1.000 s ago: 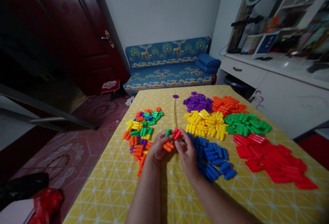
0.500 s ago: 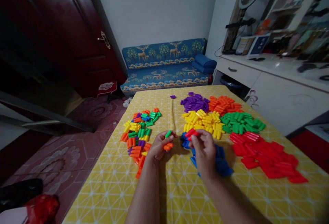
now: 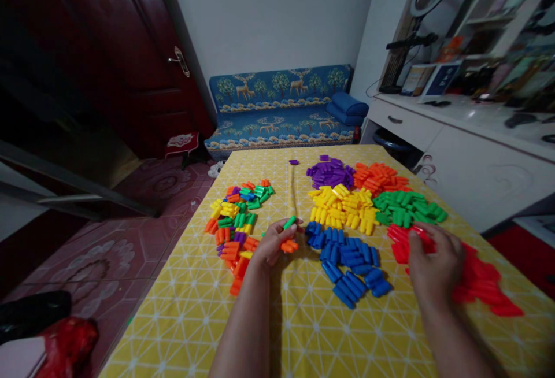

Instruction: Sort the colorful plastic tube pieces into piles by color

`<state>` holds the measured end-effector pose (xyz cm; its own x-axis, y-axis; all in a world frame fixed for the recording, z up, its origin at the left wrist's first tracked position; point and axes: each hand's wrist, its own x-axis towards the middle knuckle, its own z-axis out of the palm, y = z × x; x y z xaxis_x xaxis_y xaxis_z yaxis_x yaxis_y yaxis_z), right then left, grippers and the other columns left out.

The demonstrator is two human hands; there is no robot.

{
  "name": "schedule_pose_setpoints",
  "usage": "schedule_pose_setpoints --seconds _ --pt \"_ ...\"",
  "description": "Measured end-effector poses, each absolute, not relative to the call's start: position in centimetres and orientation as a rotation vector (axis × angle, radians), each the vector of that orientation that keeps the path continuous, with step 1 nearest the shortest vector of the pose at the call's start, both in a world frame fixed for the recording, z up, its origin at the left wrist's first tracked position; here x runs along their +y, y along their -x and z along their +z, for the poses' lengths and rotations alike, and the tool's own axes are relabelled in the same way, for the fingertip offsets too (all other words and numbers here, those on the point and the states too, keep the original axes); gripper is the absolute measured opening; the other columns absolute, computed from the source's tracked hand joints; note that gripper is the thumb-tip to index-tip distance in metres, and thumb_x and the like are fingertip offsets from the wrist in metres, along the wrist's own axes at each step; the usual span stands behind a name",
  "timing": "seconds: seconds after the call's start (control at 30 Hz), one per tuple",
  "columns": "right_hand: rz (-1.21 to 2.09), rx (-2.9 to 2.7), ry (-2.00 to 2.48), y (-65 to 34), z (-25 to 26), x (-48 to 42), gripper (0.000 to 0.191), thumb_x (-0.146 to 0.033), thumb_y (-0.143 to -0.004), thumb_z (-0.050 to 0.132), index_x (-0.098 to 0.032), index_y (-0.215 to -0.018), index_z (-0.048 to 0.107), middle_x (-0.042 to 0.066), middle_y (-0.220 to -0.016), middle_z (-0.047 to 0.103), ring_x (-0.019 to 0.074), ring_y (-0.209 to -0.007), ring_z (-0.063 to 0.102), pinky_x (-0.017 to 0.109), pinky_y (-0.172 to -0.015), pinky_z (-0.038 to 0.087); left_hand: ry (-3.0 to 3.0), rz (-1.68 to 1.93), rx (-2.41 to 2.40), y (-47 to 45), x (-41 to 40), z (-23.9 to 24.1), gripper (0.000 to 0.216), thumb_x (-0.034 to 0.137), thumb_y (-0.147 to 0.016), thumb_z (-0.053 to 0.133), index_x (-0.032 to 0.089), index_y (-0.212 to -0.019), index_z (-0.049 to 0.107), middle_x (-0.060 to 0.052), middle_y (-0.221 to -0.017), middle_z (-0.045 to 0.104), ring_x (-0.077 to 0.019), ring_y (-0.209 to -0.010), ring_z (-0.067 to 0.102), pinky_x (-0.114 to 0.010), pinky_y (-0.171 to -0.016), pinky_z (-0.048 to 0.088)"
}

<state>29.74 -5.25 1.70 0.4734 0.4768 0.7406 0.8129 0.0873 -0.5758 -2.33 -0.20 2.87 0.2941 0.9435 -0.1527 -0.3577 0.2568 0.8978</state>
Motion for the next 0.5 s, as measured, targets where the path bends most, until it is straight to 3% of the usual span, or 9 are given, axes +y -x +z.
schedule_pose_setpoints --seconds 0.17,0.33,0.4,0.5 --pt "0.290 -1.440 1.297 -19.8 3.8 -4.5 0.022 -0.029 -0.088 0.055 -0.021 -0.104 0.068 0.009 -0.104 0.066 0.0219 -0.091 0.064 0.035 -0.072 0.055 -0.918 0.928 0.778 2.6 -0.2 2.4 0.046 0.043 -0.064 0.084 0.012 -0.095 0.074 -0.003 -0.073 0.067 -0.0071 -0.058 0.055 -0.017 -0.055 0.040" --pt "0.580 -1.697 1.096 -13.8 4.1 -3.8 0.042 -0.015 -0.087 0.048 -0.030 -0.122 0.066 0.006 -0.120 0.065 0.0229 -0.110 0.061 0.040 -0.093 0.051 -0.999 0.807 0.777 2.7 -0.3 2.1 0.043 0.050 -0.064 0.082 0.011 -0.081 0.071 0.001 -0.060 0.060 -0.0071 -0.050 0.050 -0.018 -0.051 0.037" --pt "0.575 -1.764 1.061 -13.1 3.8 -3.5 0.044 -0.012 -0.087 0.046 -0.032 -0.119 0.069 0.005 -0.118 0.066 0.0224 -0.112 0.060 0.041 -0.098 0.048 -1.023 0.804 0.785 2.7 -0.4 2.1 0.042 0.051 -0.064 0.081 0.012 -0.076 0.069 0.002 -0.057 0.057 -0.0068 -0.049 0.048 -0.019 -0.050 0.036" --pt "0.566 -1.786 1.092 -12.8 3.3 -3.2 0.038 -0.011 -0.085 0.048 -0.030 -0.106 0.074 0.005 -0.105 0.068 0.0219 -0.102 0.062 0.039 -0.092 0.050 -1.022 0.805 0.797 2.7 -0.5 2.2 0.044 0.049 -0.062 0.083 0.012 -0.079 0.070 0.003 -0.056 0.055 -0.0062 -0.050 0.045 -0.019 -0.051 0.035"
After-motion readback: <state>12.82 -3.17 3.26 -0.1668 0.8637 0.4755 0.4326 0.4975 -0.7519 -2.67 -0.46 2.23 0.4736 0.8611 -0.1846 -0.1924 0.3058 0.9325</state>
